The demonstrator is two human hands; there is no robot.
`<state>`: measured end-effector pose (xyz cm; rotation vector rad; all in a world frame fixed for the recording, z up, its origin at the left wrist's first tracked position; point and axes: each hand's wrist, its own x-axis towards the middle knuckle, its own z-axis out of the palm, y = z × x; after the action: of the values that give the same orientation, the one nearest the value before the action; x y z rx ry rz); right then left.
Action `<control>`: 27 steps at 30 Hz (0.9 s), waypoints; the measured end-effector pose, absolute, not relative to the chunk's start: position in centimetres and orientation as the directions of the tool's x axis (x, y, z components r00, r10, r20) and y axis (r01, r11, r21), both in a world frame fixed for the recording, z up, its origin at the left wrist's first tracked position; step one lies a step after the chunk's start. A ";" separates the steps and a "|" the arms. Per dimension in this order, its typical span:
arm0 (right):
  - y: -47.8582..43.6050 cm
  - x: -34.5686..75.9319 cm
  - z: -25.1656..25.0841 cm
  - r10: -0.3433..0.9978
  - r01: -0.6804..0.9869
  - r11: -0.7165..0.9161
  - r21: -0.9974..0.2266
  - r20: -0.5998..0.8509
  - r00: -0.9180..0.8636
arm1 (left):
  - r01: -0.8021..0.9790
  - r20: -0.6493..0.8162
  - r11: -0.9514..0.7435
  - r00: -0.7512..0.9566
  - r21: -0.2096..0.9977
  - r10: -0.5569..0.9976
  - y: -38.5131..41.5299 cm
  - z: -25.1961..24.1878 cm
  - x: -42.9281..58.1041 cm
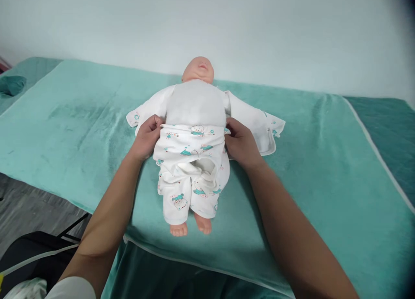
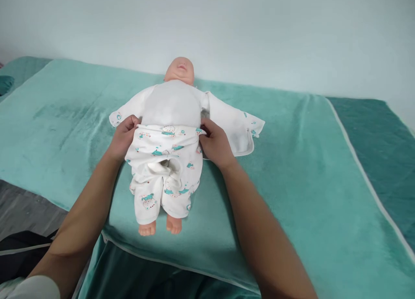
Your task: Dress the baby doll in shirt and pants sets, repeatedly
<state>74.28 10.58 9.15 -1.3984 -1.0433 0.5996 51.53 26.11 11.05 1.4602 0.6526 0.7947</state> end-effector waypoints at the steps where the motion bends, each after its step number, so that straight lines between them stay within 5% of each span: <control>1: 10.7 74.5 9.2 0.861 0.218 0.157 -0.963 0.241 0.448 | -0.067 0.087 -0.058 0.580 0.996 0.810 26.1 11.0 51.7; 7: 11.2 75.0 8.5 0.868 0.130 0.151 -0.980 0.194 0.458 | -0.079 0.136 -0.111 0.524 0.991 0.841 26.2 10.1 51.9; 15: 9.8 74.5 7.6 0.796 0.281 0.079 -0.957 0.230 0.559 | -0.162 0.451 -0.444 0.566 0.881 0.690 26.3 9.7 50.6; 22: 8.8 74.1 8.9 0.761 0.495 0.254 -0.831 0.487 0.428 | -0.103 0.402 -0.432 0.602 0.896 0.690 26.5 10.0 50.4; 27: 8.8 74.6 9.6 0.814 0.560 0.293 -0.775 0.509 0.279 | -0.016 0.277 -0.370 0.694 0.929 0.665 26.5 11.2 49.9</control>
<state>74.60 8.77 9.60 -1.3819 -1.3958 0.2757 49.85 26.45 11.17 1.8222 0.5121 0.7864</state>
